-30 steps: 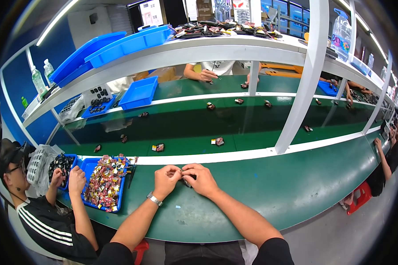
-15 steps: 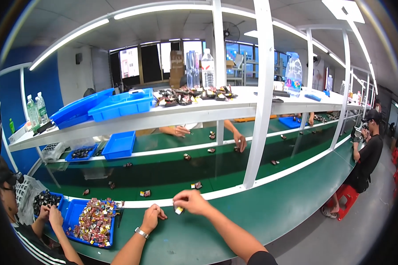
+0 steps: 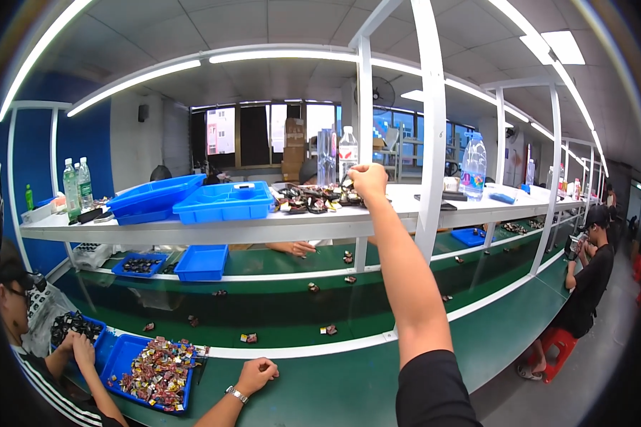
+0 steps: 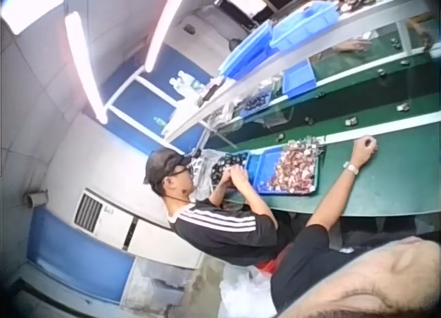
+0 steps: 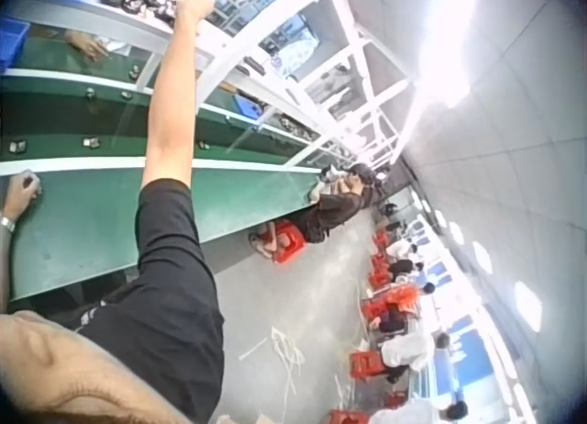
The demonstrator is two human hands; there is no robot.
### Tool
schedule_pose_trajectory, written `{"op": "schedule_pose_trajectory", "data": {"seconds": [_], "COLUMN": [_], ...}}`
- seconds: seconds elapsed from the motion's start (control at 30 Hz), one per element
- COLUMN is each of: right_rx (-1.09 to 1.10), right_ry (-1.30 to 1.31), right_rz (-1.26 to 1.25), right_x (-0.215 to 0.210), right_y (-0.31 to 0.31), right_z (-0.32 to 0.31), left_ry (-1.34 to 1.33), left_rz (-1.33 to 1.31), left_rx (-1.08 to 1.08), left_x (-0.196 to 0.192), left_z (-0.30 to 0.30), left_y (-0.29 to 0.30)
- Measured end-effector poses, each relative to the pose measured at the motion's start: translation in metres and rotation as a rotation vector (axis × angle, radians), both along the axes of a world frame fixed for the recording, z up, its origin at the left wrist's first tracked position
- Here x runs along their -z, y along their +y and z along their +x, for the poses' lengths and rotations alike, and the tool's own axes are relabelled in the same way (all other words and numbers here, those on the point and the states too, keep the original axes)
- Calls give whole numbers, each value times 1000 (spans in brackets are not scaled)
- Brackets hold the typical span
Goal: Assembling small plastic badges or pins on a factory production line.
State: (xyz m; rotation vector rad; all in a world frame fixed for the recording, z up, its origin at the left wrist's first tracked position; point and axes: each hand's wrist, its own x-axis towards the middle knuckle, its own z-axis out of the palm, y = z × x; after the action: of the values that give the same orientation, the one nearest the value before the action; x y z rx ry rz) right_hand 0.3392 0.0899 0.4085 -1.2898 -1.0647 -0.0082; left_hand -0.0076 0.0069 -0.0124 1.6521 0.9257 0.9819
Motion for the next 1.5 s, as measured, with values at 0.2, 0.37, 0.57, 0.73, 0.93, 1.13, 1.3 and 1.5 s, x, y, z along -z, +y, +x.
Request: {"op": "schedule_pose_trajectory", "data": {"seconds": [0.2,0.37,0.57,0.73,0.93,1.13,1.3,1.5], "right_rx": [210,81,-310,-263,-209,-26,-71,5], "right_ry": [-436,-394,-315,-334,-222,-183,-270,-252], "right_rz": [-93,606,56,-244,-288,-226,-272,-566], "right_x": [-7,51,333,414,434,440,425,415], "right_y": [25,-61,-134,-140,-143,-142,-133,-61], "right_z": [13,-12,-2,11,32,69,42,13], "left_ry": [29,-146,82,93,153,97,480,356], "left_rz": [31,-18,334,1043,1301,1079,598,365], "left_rx": [19,-89,-99,-67,-265,129,9,-267], "left_x": [-4,0,-51,-203,-381,-283,-74,-12], "left_z": [2,1,29,121,274,252,113,27], "left_y": [2,5,-7,-22,21,-35,-40,1]}}
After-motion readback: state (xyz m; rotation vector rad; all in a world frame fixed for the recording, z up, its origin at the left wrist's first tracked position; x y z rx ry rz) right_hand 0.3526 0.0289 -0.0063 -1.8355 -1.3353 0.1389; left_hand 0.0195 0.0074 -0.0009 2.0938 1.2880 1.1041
